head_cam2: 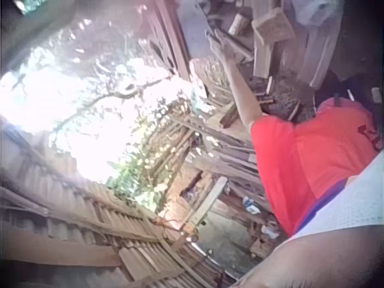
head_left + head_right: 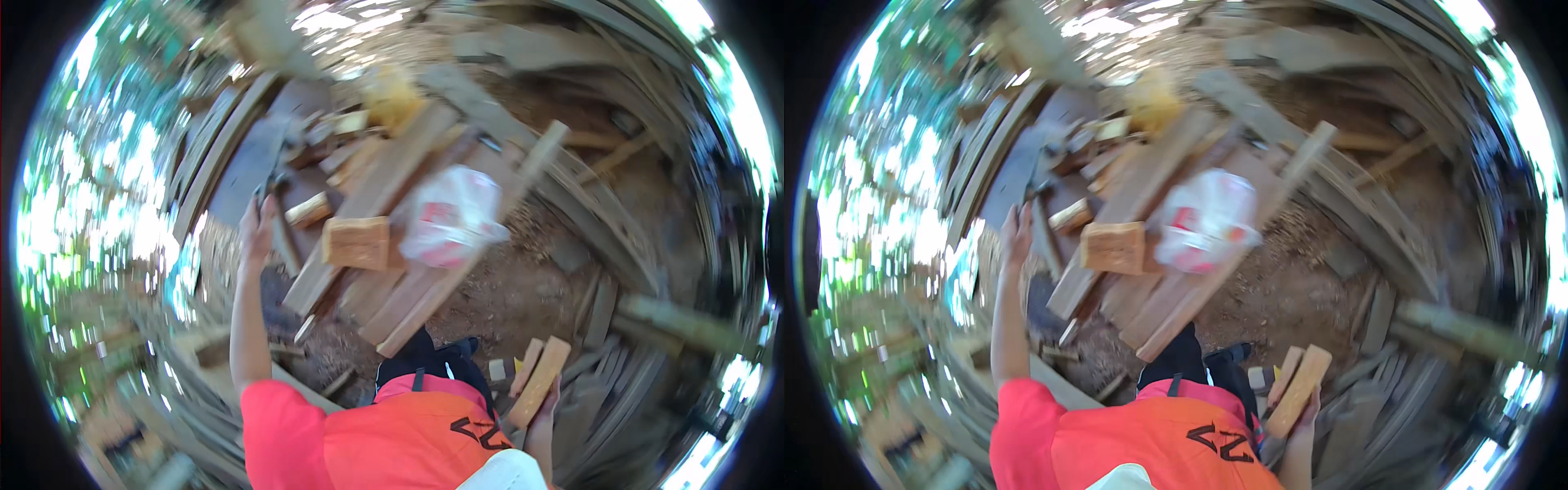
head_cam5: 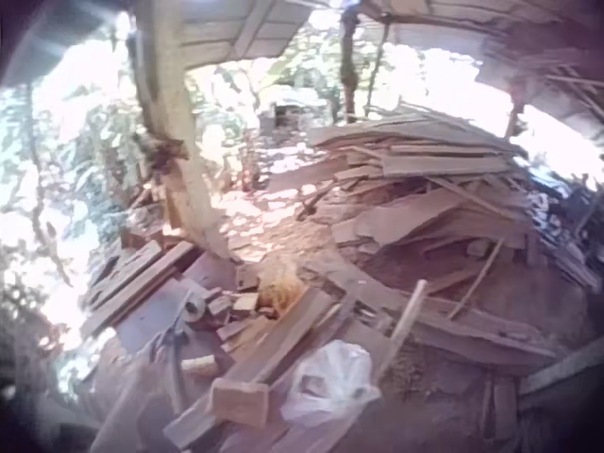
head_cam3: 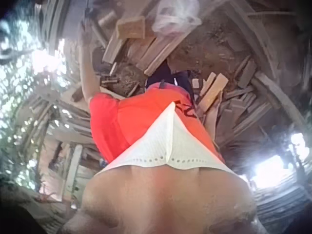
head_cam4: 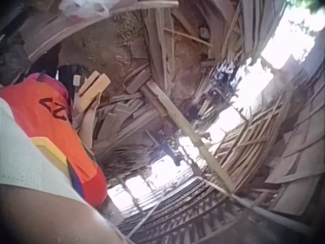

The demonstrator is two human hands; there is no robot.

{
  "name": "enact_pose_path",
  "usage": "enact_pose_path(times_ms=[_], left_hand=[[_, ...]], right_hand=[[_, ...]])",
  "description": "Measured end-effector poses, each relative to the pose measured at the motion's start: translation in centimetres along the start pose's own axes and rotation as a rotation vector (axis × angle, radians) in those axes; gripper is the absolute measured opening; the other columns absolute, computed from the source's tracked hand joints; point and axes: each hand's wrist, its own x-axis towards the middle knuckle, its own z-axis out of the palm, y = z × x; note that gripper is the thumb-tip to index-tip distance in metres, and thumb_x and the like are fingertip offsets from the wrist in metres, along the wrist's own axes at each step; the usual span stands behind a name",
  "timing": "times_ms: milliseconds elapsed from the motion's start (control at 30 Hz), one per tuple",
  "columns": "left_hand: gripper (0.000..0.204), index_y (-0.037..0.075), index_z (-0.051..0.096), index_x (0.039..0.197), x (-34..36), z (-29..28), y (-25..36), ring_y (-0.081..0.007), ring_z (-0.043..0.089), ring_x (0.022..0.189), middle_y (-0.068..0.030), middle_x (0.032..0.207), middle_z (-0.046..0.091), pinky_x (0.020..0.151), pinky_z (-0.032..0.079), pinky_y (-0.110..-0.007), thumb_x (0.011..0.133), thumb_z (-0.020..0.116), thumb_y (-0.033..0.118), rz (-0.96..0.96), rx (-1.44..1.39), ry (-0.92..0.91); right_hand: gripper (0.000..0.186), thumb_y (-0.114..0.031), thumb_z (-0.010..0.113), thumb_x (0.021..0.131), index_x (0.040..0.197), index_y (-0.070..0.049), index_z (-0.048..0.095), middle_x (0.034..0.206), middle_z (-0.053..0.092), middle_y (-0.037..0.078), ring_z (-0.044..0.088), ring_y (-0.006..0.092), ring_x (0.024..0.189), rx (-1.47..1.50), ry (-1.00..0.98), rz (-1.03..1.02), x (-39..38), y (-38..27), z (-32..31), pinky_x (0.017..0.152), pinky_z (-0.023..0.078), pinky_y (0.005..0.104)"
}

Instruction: Measuring a piece of wood with a tape measure and preparing to apply a substance with a brush.

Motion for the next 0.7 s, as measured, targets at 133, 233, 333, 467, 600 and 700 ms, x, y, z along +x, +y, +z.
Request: enact_pose_path(times_ms=[133, 233, 333, 467, 600, 700], left_hand=[[0.039, -0.003, 0.064, 0.115, -2.3, 1.1, 10.4, -0.038, 0.068, 0.084, -0.0229, 0.091, 0.07, 0.076, 0.051, -0.044, 0.107, 0.059, 0.035, 0.285, 0.113, -0.151], [0.038, -0.002, 0.065, 0.114, -5.2, 3.3, 19.3, -0.0461, 0.065, 0.085, -0.0265, 0.092, 0.068, 0.075, 0.049, -0.046, 0.106, 0.06, 0.035, 0.717, 0.141, -0.005], [0.039, -0.002, 0.064, 0.116, -10.0, 5.1, 28.3, -0.0438, 0.066, 0.086, -0.0264, 0.094, 0.068, 0.075, 0.05, -0.046, 0.105, 0.063, 0.036, 0.702, 0.087, -0.167], [0.042, -0.004, 0.064, 0.115, -21.0, 9.4, 37.3, -0.0397, 0.067, 0.089, -0.0245, 0.102, 0.07, 0.081, 0.053, -0.044, 0.101, 0.067, 0.035, 0.956, 0.022, -0.165], [0.037, 0.004, 0.066, 0.112, -29.6, 12.0, 42.8, -0.0395, 0.067, 0.077, -0.0181, 0.082, 0.068, 0.072, 0.05, -0.046, 0.105, 0.06, 0.04, 0.877, 0.161, -0.573], [0.04, 0.004, 0.066, 0.113, -32.2, 13.2, 45.5, -0.0402, 0.068, 0.081, -0.0197, 0.085, 0.068, 0.073, 0.05, -0.047, 0.105, 0.059, 0.043, 0.931, 0.232, -0.545]], right_hand=[[0.084, -0.065, 0.055, 0.096, 0.152, -0.003, 0.046, 0.141, 0.063, 0.017, 0.068, 0.0358, 0.118, 0.107, 0.092, -0.077, -3.7, 3.0, -7.1, 0.094, 0.06, 0.0507], [0.08, -0.06, 0.058, 0.099, 0.152, -0.002, 0.045, 0.136, 0.064, 0.018, 0.07, 0.0342, 0.114, 0.252, 0.069, -0.129, -6.1, 4.2, -13.1, 0.094, 0.06, 0.051], [0.074, -0.055, 0.058, 0.101, 0.151, -0.001, 0.045, 0.132, 0.064, 0.02, 0.07, 0.034, 0.112, 0.327, 0.131, -0.21, -9.3, 4.8, -18.1, 0.093, 0.06, 0.0496], [0.072, -0.055, 0.057, 0.102, 0.15, -0.002, 0.046, 0.131, 0.065, 0.019, 0.07, 0.033, 0.111, 0.398, 0.247, -0.39, -14.4, 4.4, -23.4, 0.091, 0.06, 0.0481], [0.071, -0.056, 0.057, 0.102, 0.148, -0.003, 0.049, 0.13, 0.066, 0.017, 0.071, 0.0312, 0.109, 0.41, 0.244, -0.45, -18.5, 2.9, -28.4, 0.089, 0.061, 0.0469], [0.068, -0.055, 0.057, 0.102, 0.146, -0.003, 0.051, 0.126, 0.068, 0.016, 0.071, 0.0301, 0.106, 0.429, 0.27, -0.514, -19.7, 1.4, -31.2, 0.087, 0.061, 0.0457]])
